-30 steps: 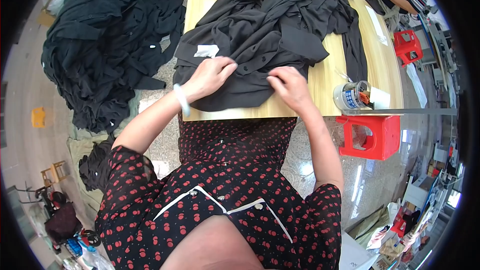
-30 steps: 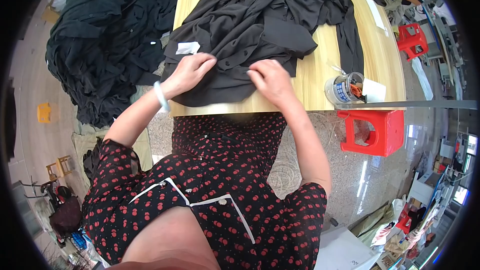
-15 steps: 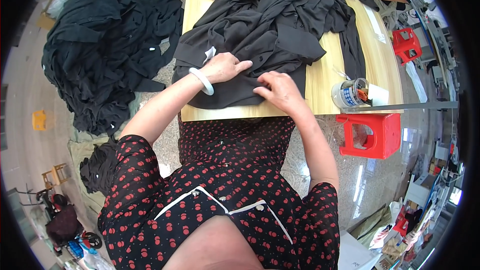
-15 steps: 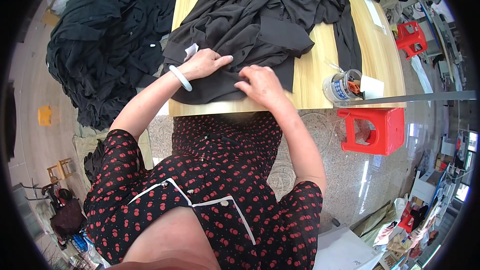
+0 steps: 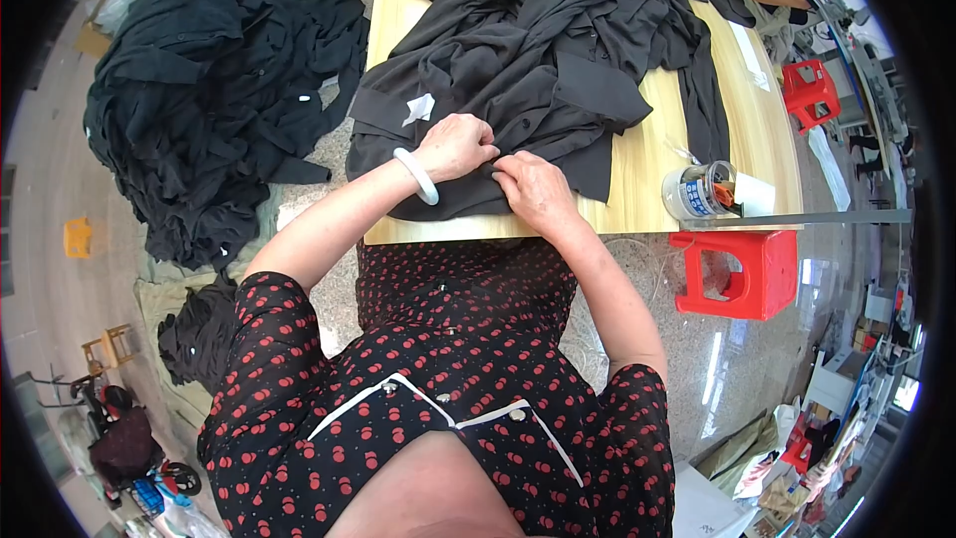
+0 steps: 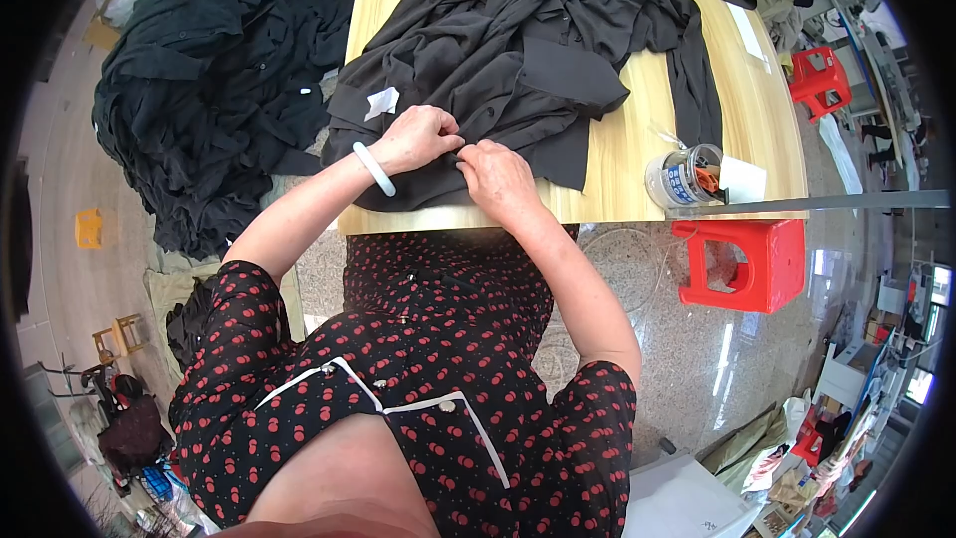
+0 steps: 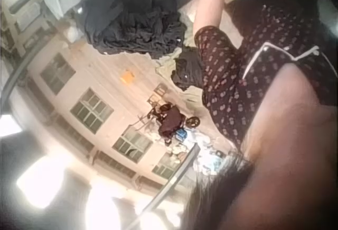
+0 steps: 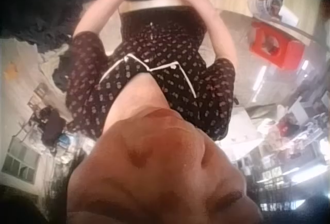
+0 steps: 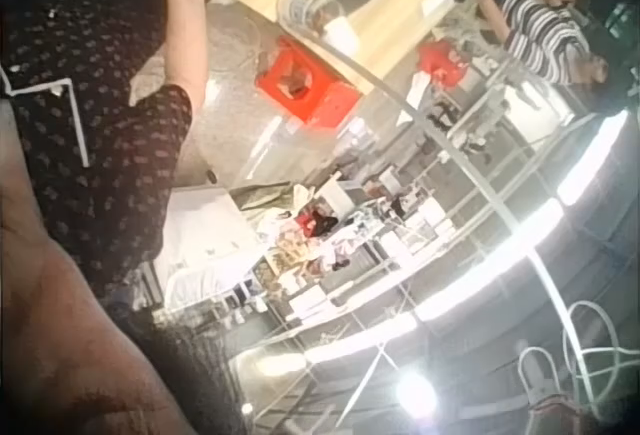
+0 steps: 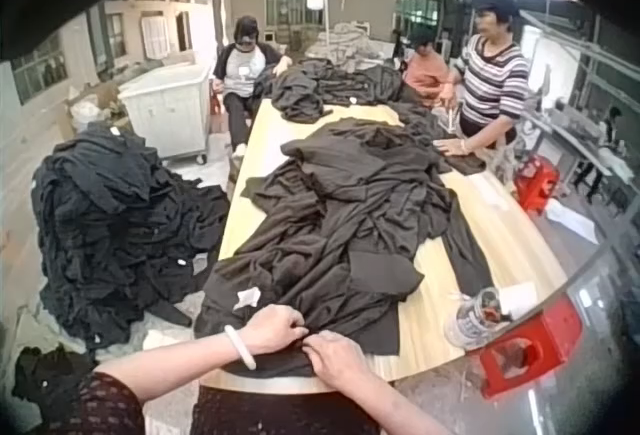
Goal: Inspecting and sorting black garment pieces at a factory workbench.
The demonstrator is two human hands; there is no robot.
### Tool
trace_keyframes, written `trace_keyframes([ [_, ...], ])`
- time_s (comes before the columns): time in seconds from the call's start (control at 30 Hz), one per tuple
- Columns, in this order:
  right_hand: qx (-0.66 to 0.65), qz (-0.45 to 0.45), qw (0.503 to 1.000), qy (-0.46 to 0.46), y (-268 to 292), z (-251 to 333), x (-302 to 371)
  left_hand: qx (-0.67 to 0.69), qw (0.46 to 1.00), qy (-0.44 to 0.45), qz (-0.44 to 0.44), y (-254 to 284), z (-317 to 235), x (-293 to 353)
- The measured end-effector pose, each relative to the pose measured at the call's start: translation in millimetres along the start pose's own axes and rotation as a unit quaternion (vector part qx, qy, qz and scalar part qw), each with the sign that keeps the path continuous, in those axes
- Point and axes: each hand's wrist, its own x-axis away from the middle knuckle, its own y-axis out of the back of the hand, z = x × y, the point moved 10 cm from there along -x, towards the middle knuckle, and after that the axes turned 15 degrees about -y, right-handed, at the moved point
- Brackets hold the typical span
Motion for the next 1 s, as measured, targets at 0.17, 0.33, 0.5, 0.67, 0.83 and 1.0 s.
trace_keyframes([
  [0.17,-0.034,-0.081,0.996,-0.022,14,-4,-2,0.015,0.999,-0.026,-0.042,1,-6,1],
  [0.33,-0.033,-0.075,0.996,-0.04,13,-8,-6,0.065,0.996,-0.01,-0.056,-2,-1,2],
  [0.5,-0.074,-0.068,0.993,-0.053,16,-11,-9,0.104,0.994,0.023,-0.037,-6,4,1],
  [0.67,-0.118,-0.058,0.986,-0.101,18,-21,-10,0.145,0.985,0.091,0.019,-17,14,3],
  [0.83,-0.036,-0.095,0.994,-0.048,24,-8,-6,0.11,0.994,0.005,-0.02,-3,-5,-1],
  [1.0,0.0,-0.125,0.992,0.006,27,1,-1,-0.009,0.999,-0.043,-0.012,3,-29,4],
])
